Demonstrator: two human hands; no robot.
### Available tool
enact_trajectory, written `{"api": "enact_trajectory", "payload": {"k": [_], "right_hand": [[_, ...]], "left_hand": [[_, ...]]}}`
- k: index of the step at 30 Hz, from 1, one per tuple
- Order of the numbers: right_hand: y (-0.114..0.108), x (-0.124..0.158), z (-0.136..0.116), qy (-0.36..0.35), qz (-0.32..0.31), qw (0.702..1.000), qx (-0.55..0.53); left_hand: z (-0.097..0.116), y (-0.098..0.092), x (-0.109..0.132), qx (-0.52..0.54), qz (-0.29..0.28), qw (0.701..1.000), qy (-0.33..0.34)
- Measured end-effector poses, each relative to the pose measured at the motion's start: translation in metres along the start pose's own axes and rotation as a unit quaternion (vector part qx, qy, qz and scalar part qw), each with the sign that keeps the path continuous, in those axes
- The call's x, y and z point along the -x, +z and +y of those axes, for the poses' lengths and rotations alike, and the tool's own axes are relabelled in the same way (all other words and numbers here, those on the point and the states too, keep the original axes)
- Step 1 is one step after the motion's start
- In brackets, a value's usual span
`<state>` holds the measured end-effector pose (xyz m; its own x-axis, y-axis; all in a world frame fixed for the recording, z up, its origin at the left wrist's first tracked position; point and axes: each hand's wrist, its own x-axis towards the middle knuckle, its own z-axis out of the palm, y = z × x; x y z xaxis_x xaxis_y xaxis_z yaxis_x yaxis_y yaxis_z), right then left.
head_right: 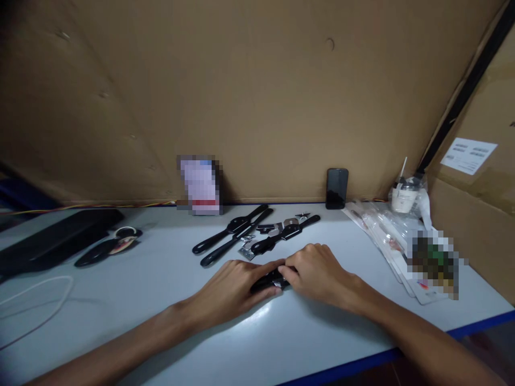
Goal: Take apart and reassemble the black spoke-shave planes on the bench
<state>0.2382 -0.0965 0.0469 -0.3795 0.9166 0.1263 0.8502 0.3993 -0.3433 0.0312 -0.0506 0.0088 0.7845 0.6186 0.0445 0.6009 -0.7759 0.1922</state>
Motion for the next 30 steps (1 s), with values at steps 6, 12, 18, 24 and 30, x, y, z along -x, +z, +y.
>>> {"api": "enact_trajectory", "payload": {"k": [6, 12, 18, 24, 30], "right_hand": [[0.0014, 0.0009, -0.0006, -0.023, -0.016, 0.999, -0.046], [0.0003, -0.0002, -0.0012, 0.0, -0.018, 0.999, -0.027], [0.0049, 0.0006, 0.0008, -0.015, 0.003, 0.999, -0.051], [0.0045, 0.0, 0.0011, 0.003, 0.015, 1.0, 0.017], [0.0025, 0.0007, -0.0014, -0.006, -0.012, 0.998, -0.062]], "left_hand": [[-0.0009, 0.0009, -0.0001, 0.006, 0.001, 1.0, 0.001], [-0.0002, 0.0004, -0.0005, 0.0, -0.002, 1.0, -0.002], [0.0006, -0.0008, 0.0001, 0.004, -0.009, 1.0, -0.001], [-0.0001, -0.0009, 0.0005, -0.004, -0.004, 1.0, -0.002], [-0.0011, 0.0002, -0.0003, 0.008, 0.003, 1.0, 0.009]]}}
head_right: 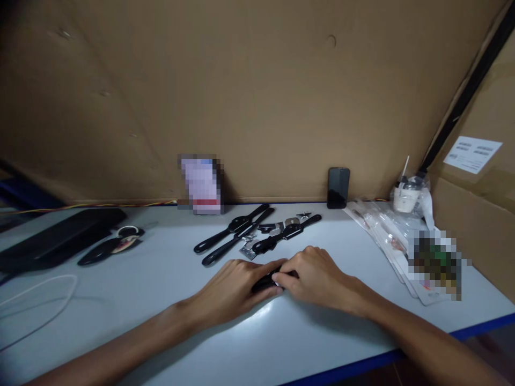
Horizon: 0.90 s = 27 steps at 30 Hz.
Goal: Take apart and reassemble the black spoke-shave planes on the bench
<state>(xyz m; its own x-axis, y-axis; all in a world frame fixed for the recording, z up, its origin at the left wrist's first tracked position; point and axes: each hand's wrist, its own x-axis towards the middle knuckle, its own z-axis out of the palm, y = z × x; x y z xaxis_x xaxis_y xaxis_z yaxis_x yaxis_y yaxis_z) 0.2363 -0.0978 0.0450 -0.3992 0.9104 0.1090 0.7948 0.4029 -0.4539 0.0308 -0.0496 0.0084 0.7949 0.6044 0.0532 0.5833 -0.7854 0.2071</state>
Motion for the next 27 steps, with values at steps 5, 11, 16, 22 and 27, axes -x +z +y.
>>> {"api": "enact_trajectory", "payload": {"k": [5, 11, 16, 22, 27], "right_hand": [[-0.001, -0.002, 0.003, 0.018, 0.03, 0.997, 0.074], [0.002, -0.001, -0.001, 0.008, 0.018, 1.0, -0.001], [-0.012, -0.002, 0.001, 0.024, 0.042, 0.998, 0.031], [-0.026, 0.0, 0.004, 0.027, -0.08, 0.996, -0.002], [-0.021, 0.001, 0.007, 0.018, -0.058, 0.998, 0.014]], "left_hand": [[0.0, 0.001, 0.0, -0.021, -0.007, 1.0, -0.01], [-0.001, 0.001, 0.001, -0.014, 0.006, 1.0, -0.002], [0.002, -0.001, 0.001, -0.026, 0.001, 1.0, -0.005], [0.003, -0.002, 0.001, -0.021, -0.004, 1.0, -0.013], [0.001, 0.0, 0.001, -0.023, 0.001, 1.0, -0.007]]}}
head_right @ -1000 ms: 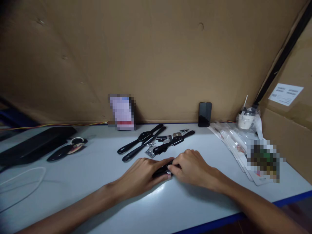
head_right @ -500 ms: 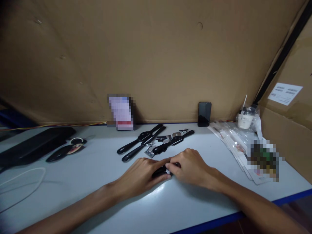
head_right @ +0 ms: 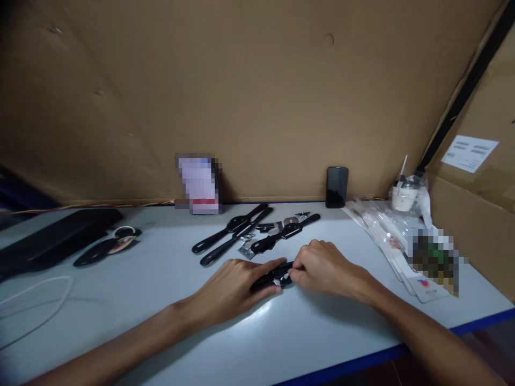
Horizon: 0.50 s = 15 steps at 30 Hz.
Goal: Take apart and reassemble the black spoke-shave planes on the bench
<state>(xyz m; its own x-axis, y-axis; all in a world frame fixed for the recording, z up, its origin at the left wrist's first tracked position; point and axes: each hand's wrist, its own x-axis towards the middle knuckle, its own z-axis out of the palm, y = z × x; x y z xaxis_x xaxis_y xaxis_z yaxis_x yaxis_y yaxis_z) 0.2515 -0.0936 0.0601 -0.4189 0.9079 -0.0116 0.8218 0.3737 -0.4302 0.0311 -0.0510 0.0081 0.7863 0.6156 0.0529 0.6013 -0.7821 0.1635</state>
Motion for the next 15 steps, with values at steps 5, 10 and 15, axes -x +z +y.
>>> {"api": "enact_trajectory", "payload": {"k": [5, 10, 15], "right_hand": [[0.0018, 0.0001, -0.0005, 0.008, 0.004, 1.0, 0.011], [0.0013, -0.0004, -0.0021, 0.021, 0.014, 0.999, 0.033], [-0.0031, -0.0029, -0.003, 0.028, 0.032, 0.999, 0.026]], "left_hand": [[-0.0008, 0.0005, 0.0003, -0.005, 0.005, 1.0, 0.002], [-0.0005, 0.0003, 0.0001, 0.004, 0.002, 1.0, 0.003], [-0.0023, 0.0025, 0.0008, 0.002, 0.025, 1.0, 0.012]]}}
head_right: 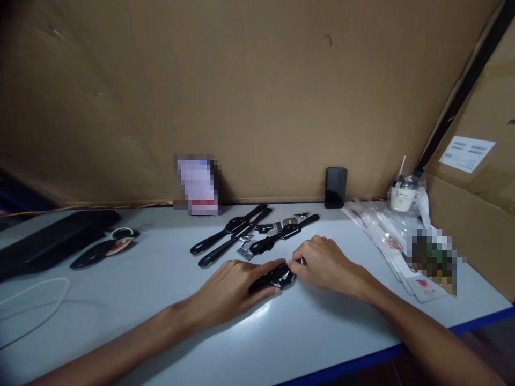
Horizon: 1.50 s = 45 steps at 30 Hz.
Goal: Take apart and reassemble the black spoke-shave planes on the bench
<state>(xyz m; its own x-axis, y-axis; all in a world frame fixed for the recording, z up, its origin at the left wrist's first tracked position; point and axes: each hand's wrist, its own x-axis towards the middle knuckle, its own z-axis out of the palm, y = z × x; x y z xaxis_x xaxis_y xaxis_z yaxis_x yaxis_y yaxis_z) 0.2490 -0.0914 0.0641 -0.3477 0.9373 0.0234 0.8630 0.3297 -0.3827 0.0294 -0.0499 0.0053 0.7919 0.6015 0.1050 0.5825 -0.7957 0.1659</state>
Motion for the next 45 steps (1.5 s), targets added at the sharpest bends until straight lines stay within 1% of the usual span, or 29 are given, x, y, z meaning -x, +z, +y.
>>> {"api": "enact_trajectory", "payload": {"k": [4, 8, 12, 20, 28, 40, 45], "right_hand": [[-0.0011, -0.0007, -0.0003, 0.014, 0.012, 1.0, 0.008], [0.0026, 0.0003, 0.0014, -0.013, 0.032, 0.999, -0.029], [0.0044, 0.0013, 0.0013, -0.028, 0.025, 0.999, -0.034], [0.0026, 0.0003, -0.0038, -0.011, 0.006, 0.999, -0.03], [0.0061, 0.0015, -0.0006, -0.022, 0.017, 0.999, -0.027], [0.006, 0.0015, -0.0024, -0.015, 0.007, 1.0, -0.019], [0.0081, 0.0011, -0.0001, -0.03, -0.005, 0.998, -0.046]], "left_hand": [[-0.0006, -0.0001, 0.0003, 0.007, -0.001, 1.0, 0.0], [0.0008, -0.0017, -0.0001, 0.005, -0.016, 1.0, -0.004], [0.0016, -0.003, 0.0, 0.005, -0.02, 1.0, -0.007], [-0.0007, -0.0026, 0.0005, 0.011, -0.011, 1.0, 0.02], [-0.0018, -0.0028, 0.0007, 0.015, -0.009, 0.999, 0.027], [-0.0009, -0.0041, 0.0007, 0.0, -0.033, 0.999, 0.017], [0.0026, -0.0048, 0.0003, -0.01, -0.042, 0.999, -0.011]]}}
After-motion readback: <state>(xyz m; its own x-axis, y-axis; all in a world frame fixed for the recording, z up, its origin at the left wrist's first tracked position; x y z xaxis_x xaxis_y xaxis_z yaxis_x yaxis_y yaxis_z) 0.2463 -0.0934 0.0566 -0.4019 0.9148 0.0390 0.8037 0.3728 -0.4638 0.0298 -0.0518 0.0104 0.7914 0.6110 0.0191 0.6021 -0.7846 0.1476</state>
